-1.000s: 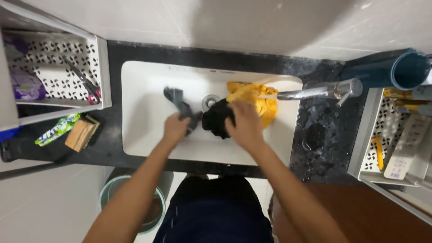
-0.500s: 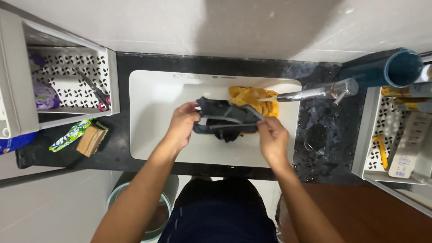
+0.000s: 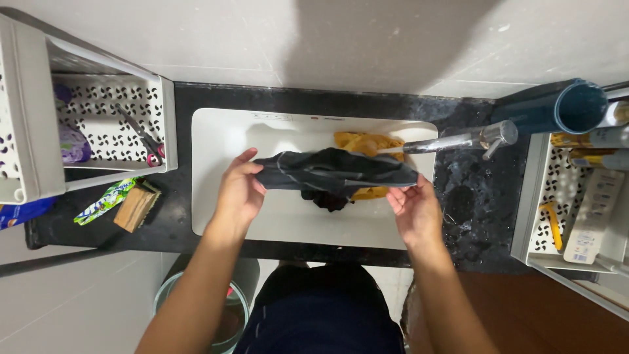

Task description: Wash clothes by hand in a bathroom sink using laundry detergent.

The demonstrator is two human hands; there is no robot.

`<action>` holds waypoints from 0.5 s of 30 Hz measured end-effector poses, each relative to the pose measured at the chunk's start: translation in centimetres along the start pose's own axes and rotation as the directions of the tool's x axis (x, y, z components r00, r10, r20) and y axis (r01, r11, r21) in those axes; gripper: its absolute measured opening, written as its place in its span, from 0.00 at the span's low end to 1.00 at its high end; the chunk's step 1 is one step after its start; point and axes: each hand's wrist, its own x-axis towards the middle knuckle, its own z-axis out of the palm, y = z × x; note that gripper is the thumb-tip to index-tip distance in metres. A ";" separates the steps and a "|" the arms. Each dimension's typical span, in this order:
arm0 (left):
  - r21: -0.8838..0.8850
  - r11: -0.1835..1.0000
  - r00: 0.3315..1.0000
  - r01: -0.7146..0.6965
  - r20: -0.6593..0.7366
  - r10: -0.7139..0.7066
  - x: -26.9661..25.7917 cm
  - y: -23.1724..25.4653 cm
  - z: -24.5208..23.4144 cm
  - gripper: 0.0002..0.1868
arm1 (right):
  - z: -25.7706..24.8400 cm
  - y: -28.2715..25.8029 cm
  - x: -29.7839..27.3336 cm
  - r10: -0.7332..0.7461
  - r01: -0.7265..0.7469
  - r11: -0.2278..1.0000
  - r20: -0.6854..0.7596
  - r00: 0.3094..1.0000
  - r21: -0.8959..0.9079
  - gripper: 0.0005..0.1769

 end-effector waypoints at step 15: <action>-0.042 0.996 0.944 0.073 0.325 -0.055 -6.1 -4.2 8.7 0.14 | 10.6 0.9 -9.0 -0.460 0.574 0.333 0.403 0.791 -0.748 0.25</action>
